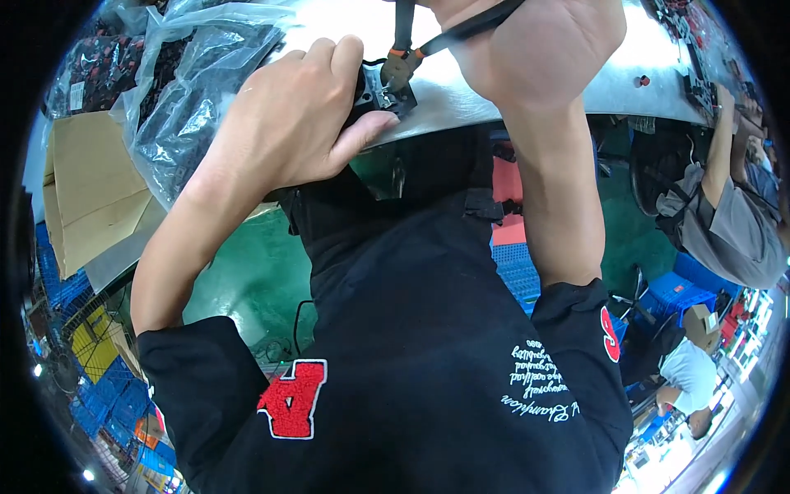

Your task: Assembling small black electronic components by fitting wires and using pliers at an industrial workbench.

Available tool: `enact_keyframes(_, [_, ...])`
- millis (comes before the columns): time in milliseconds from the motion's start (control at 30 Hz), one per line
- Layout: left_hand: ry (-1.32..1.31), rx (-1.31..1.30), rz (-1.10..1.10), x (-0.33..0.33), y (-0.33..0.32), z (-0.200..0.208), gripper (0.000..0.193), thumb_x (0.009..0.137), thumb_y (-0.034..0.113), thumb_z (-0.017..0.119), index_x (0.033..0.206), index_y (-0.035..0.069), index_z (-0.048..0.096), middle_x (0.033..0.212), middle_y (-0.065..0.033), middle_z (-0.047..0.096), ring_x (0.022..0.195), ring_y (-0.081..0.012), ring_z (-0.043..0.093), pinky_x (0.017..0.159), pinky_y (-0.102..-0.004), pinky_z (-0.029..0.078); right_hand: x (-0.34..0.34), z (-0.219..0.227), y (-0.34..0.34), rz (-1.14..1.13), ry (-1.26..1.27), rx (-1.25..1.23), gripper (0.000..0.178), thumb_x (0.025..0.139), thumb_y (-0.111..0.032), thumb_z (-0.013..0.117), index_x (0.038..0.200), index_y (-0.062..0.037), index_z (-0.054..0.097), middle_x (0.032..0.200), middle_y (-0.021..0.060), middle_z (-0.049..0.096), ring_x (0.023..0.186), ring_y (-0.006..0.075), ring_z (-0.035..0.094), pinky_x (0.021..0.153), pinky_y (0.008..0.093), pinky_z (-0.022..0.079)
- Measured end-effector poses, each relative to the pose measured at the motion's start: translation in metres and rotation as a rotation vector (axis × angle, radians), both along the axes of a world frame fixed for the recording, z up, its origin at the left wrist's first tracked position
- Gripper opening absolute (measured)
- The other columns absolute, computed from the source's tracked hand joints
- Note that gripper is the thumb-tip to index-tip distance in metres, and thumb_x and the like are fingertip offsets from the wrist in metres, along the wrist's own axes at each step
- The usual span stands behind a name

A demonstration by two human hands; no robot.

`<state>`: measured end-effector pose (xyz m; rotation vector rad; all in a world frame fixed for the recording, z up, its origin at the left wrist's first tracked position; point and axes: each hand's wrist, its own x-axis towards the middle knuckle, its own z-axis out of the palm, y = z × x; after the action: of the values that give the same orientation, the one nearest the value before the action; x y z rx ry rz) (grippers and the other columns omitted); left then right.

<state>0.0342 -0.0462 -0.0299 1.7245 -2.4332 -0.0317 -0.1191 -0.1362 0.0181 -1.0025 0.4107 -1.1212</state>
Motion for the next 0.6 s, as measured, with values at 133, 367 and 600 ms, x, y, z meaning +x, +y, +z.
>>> enact_keyframes(133, [0.001, 0.019, 0.001, -0.001, 0.000, 0.000, 0.054, 0.094, 0.051, 0.060, 0.099, -0.002, 0.050, 0.084, -0.0194, 0.060, 0.078, -0.0357, 0.066, 0.067, -0.0421, 0.054, 0.000, -0.005, 0.001, -0.125, 0.169, -0.178, 0.059, 0.096, -0.043, 0.038, 0.130, 0.0040, 0.051, 0.096, 0.0169, 0.064, 0.085, 0.0239, 0.059, 0.074, 0.0387, 0.050])
enact_keyframes(367, [-0.034, 0.072, 0.041, -0.005, 0.002, 0.007, 0.054, 0.094, 0.050, 0.061, 0.099, -0.003, 0.052, 0.084, -0.0194, 0.061, 0.077, -0.0355, 0.067, 0.064, -0.0418, 0.055, -0.012, -0.016, -0.010, 0.056, -0.027, -0.238, 0.048, 0.097, -0.040, 0.041, 0.118, 0.0021, 0.052, 0.088, 0.0162, 0.061, 0.078, 0.0227, 0.059, 0.070, 0.0372, 0.050])
enact_keyframes(600, [0.026, -0.027, 0.011, -0.007, 0.001, 0.001, 0.056, 0.094, 0.049, 0.061, 0.101, -0.005, 0.052, 0.086, -0.0209, 0.062, 0.077, -0.0357, 0.068, 0.063, -0.0412, 0.056, -0.025, -0.002, 0.006, -0.038, 0.252, -0.649, 0.052, 0.098, -0.040, 0.045, 0.125, 0.0040, 0.049, 0.084, 0.0188, 0.062, 0.075, 0.0233, 0.062, 0.069, 0.0358, 0.053])
